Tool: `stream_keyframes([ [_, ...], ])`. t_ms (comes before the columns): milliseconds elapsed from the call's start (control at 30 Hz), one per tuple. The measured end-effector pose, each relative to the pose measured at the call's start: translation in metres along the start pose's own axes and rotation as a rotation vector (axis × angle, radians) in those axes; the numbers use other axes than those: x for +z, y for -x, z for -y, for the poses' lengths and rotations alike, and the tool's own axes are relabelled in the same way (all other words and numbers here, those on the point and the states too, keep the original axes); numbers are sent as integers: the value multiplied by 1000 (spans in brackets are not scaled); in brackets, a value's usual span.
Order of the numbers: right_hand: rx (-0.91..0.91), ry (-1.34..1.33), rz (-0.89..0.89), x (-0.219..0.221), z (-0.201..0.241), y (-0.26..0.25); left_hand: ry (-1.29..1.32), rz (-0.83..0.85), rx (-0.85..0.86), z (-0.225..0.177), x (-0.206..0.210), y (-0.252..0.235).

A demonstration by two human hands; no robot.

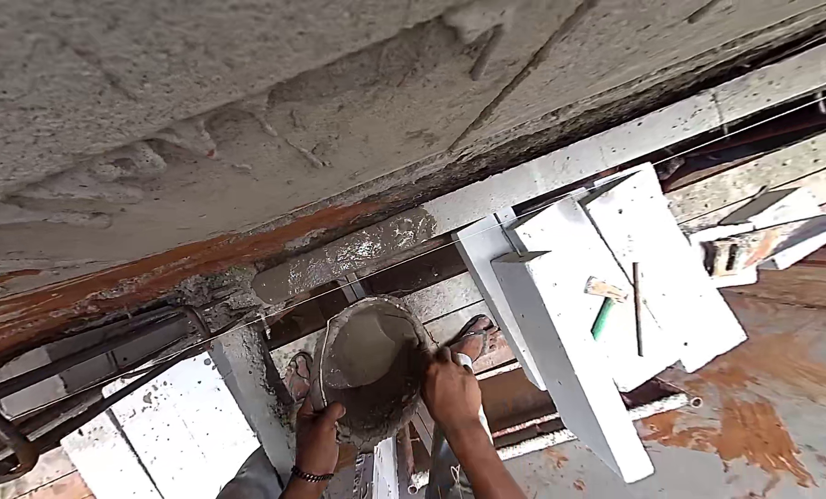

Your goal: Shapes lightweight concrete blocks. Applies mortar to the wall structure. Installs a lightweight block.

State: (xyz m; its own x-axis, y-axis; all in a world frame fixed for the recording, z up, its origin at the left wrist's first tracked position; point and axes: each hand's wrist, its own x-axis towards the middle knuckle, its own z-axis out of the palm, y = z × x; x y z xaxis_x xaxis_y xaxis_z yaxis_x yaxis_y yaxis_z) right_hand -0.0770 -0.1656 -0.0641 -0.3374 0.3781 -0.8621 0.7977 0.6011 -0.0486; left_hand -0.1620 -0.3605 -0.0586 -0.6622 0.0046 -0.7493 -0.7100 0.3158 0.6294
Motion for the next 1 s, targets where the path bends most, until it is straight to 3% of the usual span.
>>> stream_keyframes([
  [200,-107,-272,130,9,-25,-13,-40,51,33,-9,16,6],
  [367,-177,-605,-127,-1,-67,16,165,-37,-65,-14,32,-4],
  [467,-216,-1020,-325,-7,-67,9,203,-81,-84,-12,40,-8],
  [533,-245,-1413,-325,-23,-53,-8,208,-83,-81,-9,41,-8],
  [633,-224,-2087,-207,-44,-18,-55,171,-61,-87,-6,32,-9],
  [700,-180,-2355,-79,-52,-1,-87,136,-70,-86,-4,24,-8],
  [767,-156,-2205,-156,-59,6,-95,100,-67,-69,0,16,-8],
  [867,30,-1206,-464,-66,-3,-78,77,-65,-69,3,5,-7],
  [933,150,-677,-426,-80,-24,-69,64,-70,-80,5,1,-4],
  [1000,219,-478,-422,-100,-55,-76,57,-71,-84,7,0,-3],
])
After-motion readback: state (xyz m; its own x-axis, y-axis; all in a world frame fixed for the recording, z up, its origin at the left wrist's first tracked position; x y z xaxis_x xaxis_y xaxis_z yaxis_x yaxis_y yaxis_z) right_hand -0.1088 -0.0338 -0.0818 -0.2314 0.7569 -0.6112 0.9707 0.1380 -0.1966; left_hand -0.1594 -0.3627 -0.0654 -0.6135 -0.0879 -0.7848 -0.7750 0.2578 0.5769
